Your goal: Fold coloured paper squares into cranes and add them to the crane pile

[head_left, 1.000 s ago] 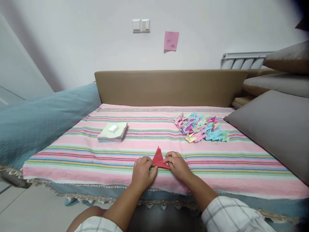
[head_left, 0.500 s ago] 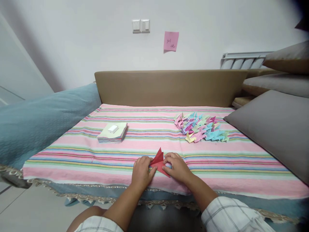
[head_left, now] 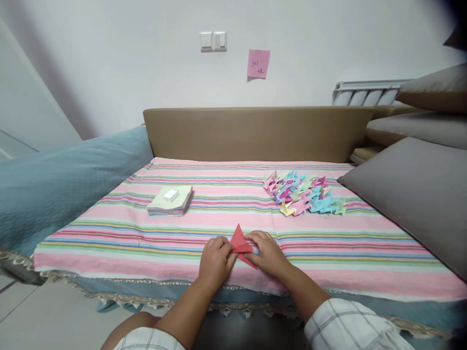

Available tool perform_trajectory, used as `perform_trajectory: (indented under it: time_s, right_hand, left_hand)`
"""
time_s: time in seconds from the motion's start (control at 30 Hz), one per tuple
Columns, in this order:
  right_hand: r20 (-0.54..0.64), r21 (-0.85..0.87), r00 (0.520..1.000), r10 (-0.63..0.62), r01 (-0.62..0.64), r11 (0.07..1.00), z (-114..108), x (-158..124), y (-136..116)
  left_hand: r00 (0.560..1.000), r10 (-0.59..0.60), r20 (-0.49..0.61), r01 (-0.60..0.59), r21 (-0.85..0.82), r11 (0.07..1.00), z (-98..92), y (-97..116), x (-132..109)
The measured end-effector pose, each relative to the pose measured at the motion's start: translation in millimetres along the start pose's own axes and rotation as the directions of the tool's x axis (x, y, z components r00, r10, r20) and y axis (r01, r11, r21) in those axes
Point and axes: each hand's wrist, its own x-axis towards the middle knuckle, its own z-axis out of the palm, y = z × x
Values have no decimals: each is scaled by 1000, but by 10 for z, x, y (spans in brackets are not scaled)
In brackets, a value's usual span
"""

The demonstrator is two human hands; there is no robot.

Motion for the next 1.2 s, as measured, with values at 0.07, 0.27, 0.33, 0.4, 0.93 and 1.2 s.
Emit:
perform_trajectory:
  time_s: [0.07, 0.27, 0.33, 0.4, 0.93, 1.2]
  right_hand:
    - [7, 7, 1000, -9, 9, 1000, -4, -3, -3]
    - [45, 83, 995, -84, 80, 993, -96, -18, -15]
    - [55, 119, 991, -121, 114, 986, -143, -15, -19]
    - [29, 166, 988, -152, 146, 975, -185, -9, -31]
    - [-105, 749, 954, 280, -109, 653, -77, 49, -116]
    - [-328, 558, 938, 114, 95, 825, -111, 16, -286]
  left_hand:
    - [1000, -28, 3, 28, -61, 998, 5, 1, 9]
    - [996, -68, -65, 57, -158, 986, -34, -11, 29]
    - [989, -107, -99, 85, -205, 975, -52, -23, 27]
    - [982, -165, -96, 128, -307, 943, -69, -27, 24]
    - [828, -559, 32, 272, -896, 352, -52, 70, 124]
    - [954, -249, 169, 243, -920, 307, -52, 275, 65]
